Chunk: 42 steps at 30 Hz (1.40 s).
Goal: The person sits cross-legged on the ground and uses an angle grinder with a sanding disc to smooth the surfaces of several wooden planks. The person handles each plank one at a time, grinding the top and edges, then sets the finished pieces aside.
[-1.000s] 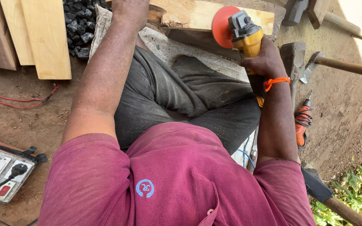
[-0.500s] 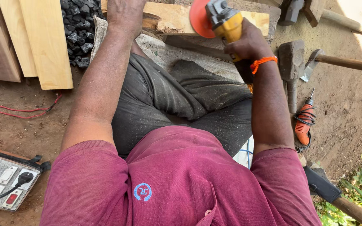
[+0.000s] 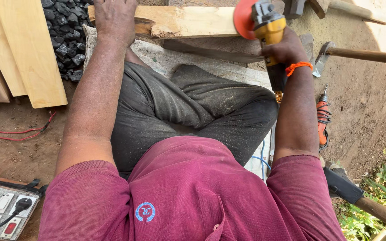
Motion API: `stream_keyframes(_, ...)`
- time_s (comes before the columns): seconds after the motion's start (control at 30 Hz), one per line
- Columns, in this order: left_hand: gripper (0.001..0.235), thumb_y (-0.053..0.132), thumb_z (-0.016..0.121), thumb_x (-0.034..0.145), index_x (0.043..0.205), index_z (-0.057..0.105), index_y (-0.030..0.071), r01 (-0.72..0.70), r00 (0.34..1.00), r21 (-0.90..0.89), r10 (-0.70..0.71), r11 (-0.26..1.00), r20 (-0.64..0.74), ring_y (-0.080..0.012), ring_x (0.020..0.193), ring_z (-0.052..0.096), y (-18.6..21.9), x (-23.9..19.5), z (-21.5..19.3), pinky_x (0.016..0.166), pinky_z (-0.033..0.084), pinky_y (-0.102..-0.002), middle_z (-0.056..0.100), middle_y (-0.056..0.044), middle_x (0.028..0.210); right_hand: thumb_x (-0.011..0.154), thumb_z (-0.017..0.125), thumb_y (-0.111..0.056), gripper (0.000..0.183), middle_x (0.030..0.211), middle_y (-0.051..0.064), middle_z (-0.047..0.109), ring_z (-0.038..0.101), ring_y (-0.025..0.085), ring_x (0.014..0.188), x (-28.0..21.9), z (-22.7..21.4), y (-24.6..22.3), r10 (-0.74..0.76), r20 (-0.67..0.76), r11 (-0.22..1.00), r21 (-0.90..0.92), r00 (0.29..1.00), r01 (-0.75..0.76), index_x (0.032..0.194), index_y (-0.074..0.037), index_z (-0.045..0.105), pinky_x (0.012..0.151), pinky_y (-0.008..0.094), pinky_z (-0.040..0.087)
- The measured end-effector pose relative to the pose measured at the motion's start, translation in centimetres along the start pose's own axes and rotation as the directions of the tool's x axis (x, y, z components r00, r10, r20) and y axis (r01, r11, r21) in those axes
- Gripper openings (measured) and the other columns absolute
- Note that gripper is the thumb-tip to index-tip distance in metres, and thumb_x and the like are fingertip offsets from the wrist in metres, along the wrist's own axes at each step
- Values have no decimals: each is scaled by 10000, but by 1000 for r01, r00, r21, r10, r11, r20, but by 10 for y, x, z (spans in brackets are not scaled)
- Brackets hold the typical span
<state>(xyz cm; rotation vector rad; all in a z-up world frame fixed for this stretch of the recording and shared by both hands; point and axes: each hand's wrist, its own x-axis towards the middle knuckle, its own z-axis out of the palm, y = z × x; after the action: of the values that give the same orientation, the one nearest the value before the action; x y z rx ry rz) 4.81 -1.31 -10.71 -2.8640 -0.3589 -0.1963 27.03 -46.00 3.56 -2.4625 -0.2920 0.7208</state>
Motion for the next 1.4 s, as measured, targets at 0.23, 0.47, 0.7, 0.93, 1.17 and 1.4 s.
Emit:
stream_keyframes(0.23, 832, 235, 937, 576, 1360, 659, 217, 34, 998, -33, -33, 999, 45, -253, 1183, 591, 4, 7, 8, 1028, 350, -529, 669, -84, 1215, 658, 922, -115, 673, 1130, 94, 741, 741, 211, 953, -3, -17, 11, 155, -105, 986, -36, 982, -160, 1258, -71, 621, 831, 379, 621)
stream_keyframes(0.47, 358, 132, 832, 845, 1154, 656, 165, -29, 999, -219, 22, 975, -36, -296, 1139, 623, -6, 0, 2, 1025, 392, -531, 680, -77, 1087, 626, 945, -343, 830, 1165, 218, 702, 673, 376, 1058, -14, 47, -54, -136, 23, 885, -446, 990, 132, 1316, -49, 588, 916, 462, 539)
stream_keyframes(0.7, 692, 149, 912, 636, 1284, 673, 130, 15, 982, -205, 24, 979, 187, -289, 1053, 623, -7, 7, -22, 993, 385, -495, 683, -118, 1098, 592, 910, -247, 755, 1148, 110, 735, 718, 247, 1025, -15, 11, -38, 19, -12, 984, -179, 1000, -21, 1276, -97, 628, 906, 381, 565)
stream_keyframes(0.93, 721, 142, 911, 610, 1289, 668, 138, 32, 978, -187, 8, 982, 209, -292, 1076, 612, -2, 12, -36, 983, 370, -507, 682, -120, 1093, 620, 894, -210, 669, 1089, 96, 744, 718, 237, 967, -12, -51, 53, 37, -60, 996, -84, 998, -42, 1236, -65, 675, 861, 382, 582)
stream_keyframes(1.17, 600, 124, 886, 717, 1284, 688, 137, 21, 975, -167, 17, 986, 223, -292, 1045, 619, -2, 8, -25, 996, 382, -503, 683, -126, 1079, 716, 922, -193, 584, 1060, 102, 749, 728, 239, 925, 17, -39, 85, -57, -110, 984, -172, 992, 37, 1231, -29, 703, 837, 392, 582)
stream_keyframes(1.4, 612, 135, 882, 688, 1268, 686, 153, 23, 979, -142, 6, 990, 204, -289, 1037, 621, -4, 8, -26, 958, 380, -500, 685, -124, 1072, 601, 902, -241, 643, 1028, 95, 753, 738, 215, 876, 10, -59, 87, 56, -167, 998, -25, 984, -61, 1167, -30, 682, 781, 376, 609)
